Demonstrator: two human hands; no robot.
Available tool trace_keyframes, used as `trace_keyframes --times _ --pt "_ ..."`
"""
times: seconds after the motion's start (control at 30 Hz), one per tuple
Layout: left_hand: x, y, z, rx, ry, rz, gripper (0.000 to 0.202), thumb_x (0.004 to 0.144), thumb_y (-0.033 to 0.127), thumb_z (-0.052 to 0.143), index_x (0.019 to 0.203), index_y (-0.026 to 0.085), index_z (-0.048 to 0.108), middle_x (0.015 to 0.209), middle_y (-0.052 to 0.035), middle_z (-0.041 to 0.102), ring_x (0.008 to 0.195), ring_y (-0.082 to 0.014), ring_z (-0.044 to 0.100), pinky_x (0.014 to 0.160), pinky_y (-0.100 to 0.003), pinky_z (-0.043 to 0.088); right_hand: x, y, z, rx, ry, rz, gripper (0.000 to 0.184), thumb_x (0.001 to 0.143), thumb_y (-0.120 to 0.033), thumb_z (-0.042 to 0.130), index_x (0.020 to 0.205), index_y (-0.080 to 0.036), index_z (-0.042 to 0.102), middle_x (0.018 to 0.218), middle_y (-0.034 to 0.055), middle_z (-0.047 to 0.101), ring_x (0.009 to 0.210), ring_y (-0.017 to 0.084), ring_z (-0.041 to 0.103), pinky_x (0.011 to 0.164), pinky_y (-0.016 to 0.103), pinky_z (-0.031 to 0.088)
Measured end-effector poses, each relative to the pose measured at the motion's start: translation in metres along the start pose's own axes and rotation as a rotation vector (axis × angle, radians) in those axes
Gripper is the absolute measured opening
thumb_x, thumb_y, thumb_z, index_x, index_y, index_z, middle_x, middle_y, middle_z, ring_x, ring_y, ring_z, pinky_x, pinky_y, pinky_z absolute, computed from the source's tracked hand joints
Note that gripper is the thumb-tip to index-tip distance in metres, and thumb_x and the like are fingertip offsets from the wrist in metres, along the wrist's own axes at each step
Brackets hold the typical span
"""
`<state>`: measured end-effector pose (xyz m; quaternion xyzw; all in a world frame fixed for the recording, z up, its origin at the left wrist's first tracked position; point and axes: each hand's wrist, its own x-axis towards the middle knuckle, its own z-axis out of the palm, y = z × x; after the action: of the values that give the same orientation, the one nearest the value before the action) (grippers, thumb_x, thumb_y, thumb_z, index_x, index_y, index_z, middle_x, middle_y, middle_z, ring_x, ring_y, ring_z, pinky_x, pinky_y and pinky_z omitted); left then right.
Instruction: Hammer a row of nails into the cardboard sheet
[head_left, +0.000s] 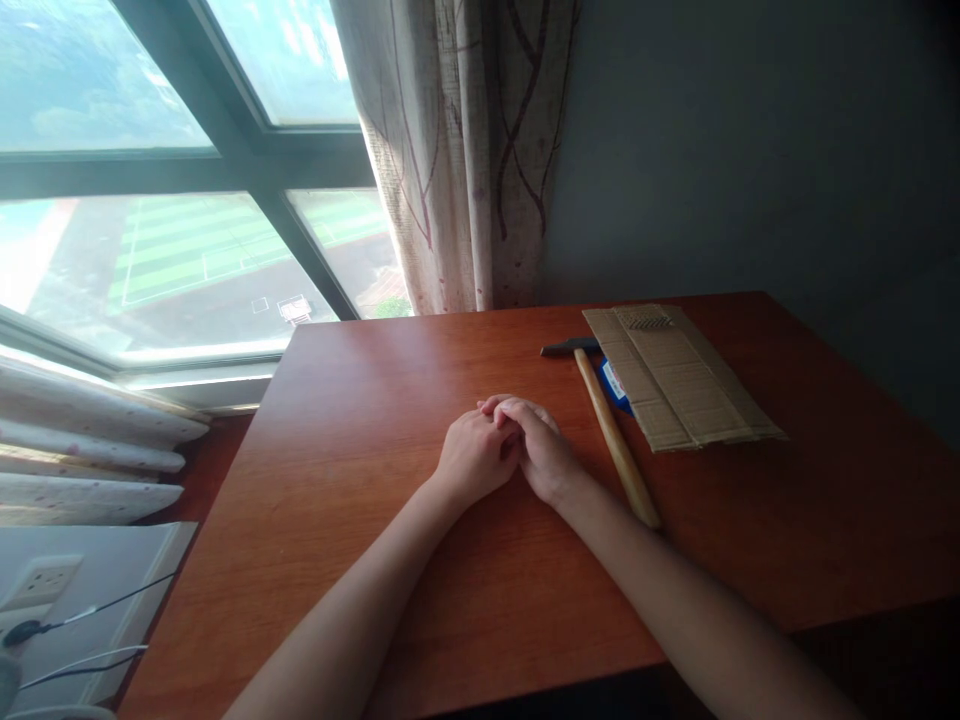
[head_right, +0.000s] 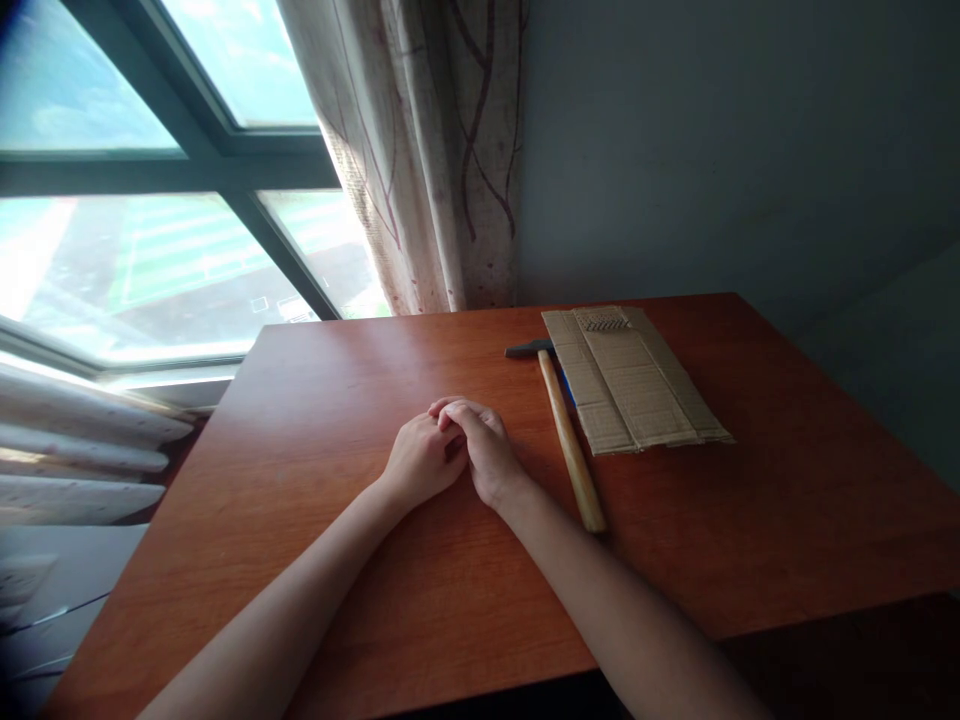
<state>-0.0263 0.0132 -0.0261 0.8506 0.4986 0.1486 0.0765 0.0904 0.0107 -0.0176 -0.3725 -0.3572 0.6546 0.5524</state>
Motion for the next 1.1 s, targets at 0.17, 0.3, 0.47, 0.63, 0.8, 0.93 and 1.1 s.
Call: trace_keyframes --times 0.17,0.3,0.47,0.63,0.8,0.93,1.1 --pt "0.0 0.0 0.002 0.029 -0.02 0.026 0.021 0.087 0.026 0.053 0.084 0.018 0.072 0.086 -0.0103 0.071 0.084 -0.0249 0.067 0.075 -0.034 0.05 0.0 -0.003 0.001 -0.012 0.004 0.022 0.022 0.075 -0.026 0.058 0.053 -0.021 0.058 0.087 0.0018 0.071 0.101 0.022 0.062 0.092 0.032 0.045" --pt "0.0 0.0 0.001 0.04 -0.028 0.035 0.021 0.088 0.026 0.053 0.086 0.017 0.072 0.087 -0.0105 0.071 0.085 -0.0252 0.068 0.076 -0.034 0.05 0.0 -0.005 0.001 -0.034 0.006 0.027 0.023 0.074 -0.028 0.058 0.052 -0.021 0.056 0.085 0.0021 0.071 0.099 0.022 0.063 0.092 0.032 0.045" --pt "0.0 0.002 -0.001 0.047 -0.047 0.041 0.02 0.088 0.026 0.053 0.088 0.018 0.071 0.086 -0.0102 0.07 0.086 -0.025 0.068 0.077 -0.033 0.05 0.0 -0.002 0.001 -0.039 0.006 0.008 0.034 0.081 -0.037 0.061 0.053 -0.021 0.052 0.083 0.0024 0.071 0.097 0.022 0.064 0.095 0.034 0.044" --pt "0.001 0.001 -0.002 0.032 -0.095 -0.004 0.02 0.087 0.024 0.052 0.087 0.017 0.07 0.084 -0.0097 0.07 0.084 -0.0242 0.068 0.074 -0.032 0.05 0.001 0.005 0.001 -0.085 0.009 -0.017 0.041 0.087 -0.05 0.056 0.059 -0.022 0.049 0.09 0.0042 0.071 0.096 0.021 0.064 0.092 0.034 0.046" --pt "0.001 0.002 -0.004 -0.013 -0.11 -0.037 0.021 0.087 0.026 0.052 0.079 0.019 0.07 0.083 -0.008 0.071 0.082 -0.0231 0.067 0.072 -0.031 0.049 0.001 0.005 0.0 -0.076 -0.002 -0.002 0.008 0.077 -0.023 0.051 0.07 -0.022 0.054 0.088 0.0017 0.07 0.094 0.02 0.063 0.087 0.031 0.048" --pt "0.001 0.001 -0.003 -0.029 -0.113 -0.059 0.02 0.087 0.027 0.053 0.081 0.02 0.071 0.086 -0.0073 0.073 0.083 -0.0226 0.067 0.07 -0.031 0.048 0.001 0.002 -0.001 -0.101 -0.026 0.016 0.012 0.076 -0.023 0.048 0.069 -0.022 0.058 0.09 0.0023 0.07 0.091 0.02 0.062 0.082 0.031 0.049" --pt "0.002 0.0 -0.001 -0.052 -0.129 -0.104 0.022 0.087 0.029 0.052 0.083 0.02 0.071 0.089 -0.0075 0.073 0.084 -0.022 0.067 0.069 -0.03 0.047 0.002 0.004 -0.001 -0.137 -0.03 0.006 0.014 0.079 -0.025 0.05 0.07 -0.021 0.06 0.091 0.0022 0.07 0.092 0.02 0.062 0.082 0.03 0.048"
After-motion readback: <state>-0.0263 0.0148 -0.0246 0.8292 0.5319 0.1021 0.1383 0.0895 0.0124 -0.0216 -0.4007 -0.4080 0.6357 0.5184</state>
